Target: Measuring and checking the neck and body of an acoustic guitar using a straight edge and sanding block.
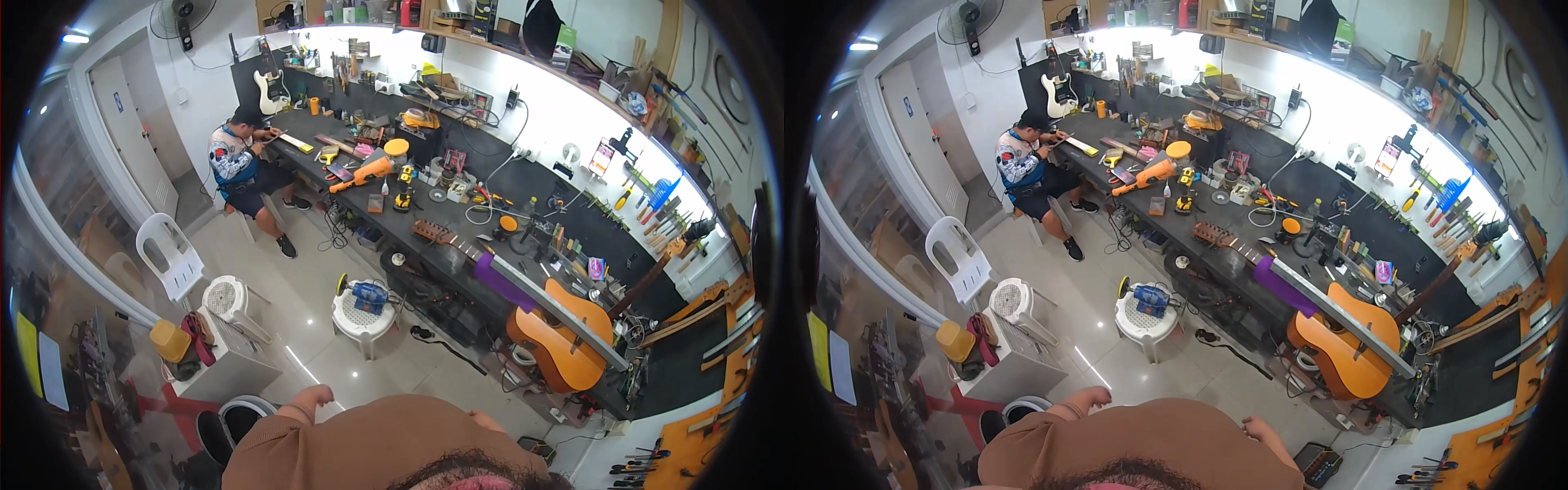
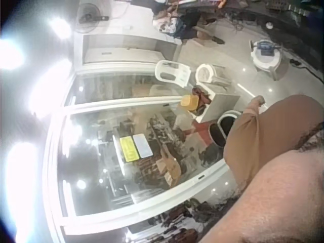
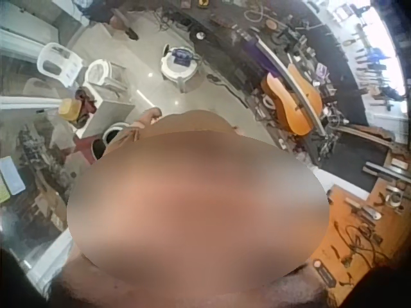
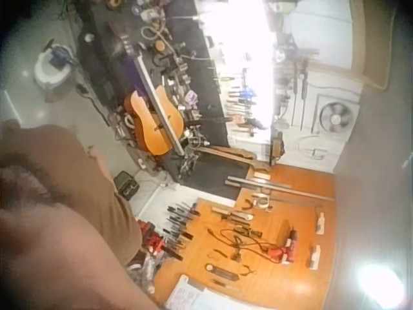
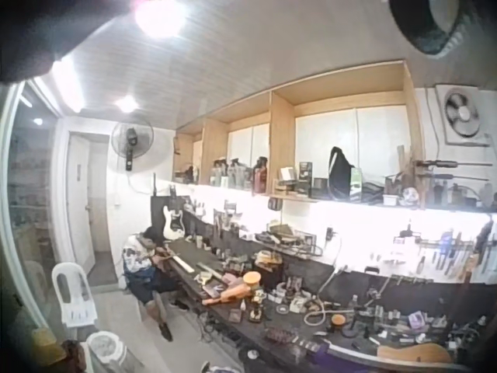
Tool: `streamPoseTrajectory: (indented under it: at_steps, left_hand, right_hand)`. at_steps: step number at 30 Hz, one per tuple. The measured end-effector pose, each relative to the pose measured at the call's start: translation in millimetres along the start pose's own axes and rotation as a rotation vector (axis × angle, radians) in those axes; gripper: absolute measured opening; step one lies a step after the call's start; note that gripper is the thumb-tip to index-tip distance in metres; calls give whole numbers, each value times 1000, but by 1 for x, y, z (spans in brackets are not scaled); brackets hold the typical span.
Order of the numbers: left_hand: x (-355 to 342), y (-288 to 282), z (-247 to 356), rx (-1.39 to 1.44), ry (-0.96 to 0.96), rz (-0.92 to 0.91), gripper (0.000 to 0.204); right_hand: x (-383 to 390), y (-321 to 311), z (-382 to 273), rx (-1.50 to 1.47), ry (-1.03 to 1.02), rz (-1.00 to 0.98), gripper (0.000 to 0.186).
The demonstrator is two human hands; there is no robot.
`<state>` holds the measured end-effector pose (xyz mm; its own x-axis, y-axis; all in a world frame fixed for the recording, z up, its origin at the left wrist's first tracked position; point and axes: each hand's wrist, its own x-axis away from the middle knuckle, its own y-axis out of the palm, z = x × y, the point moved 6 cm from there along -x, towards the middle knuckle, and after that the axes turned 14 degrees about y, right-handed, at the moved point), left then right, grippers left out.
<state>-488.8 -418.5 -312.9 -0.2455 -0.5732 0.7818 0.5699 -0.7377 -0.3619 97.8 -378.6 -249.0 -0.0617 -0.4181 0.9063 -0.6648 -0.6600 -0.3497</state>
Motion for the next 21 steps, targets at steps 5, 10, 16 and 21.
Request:
streamPoseTrajectory:
  at_steps: [5,10,16,21]
  left_hand:
    - [-41,-85,51,-23,216,219,35]
    - [-70,-125,91,35,306,190,40]
    - [-88,-140,59,-189,391,46,41]
    - [-81,-203,34,-108,278,-89,44]
  right_hand:
    - [-59,10,-45,-94,-81,-30,49]
    - [-93,5,-56,-36,-42,-47,40]
    - [-132,-16,-104,22,27,-80,38]
    - [-173,-41,-176,47,-2,-141,37]
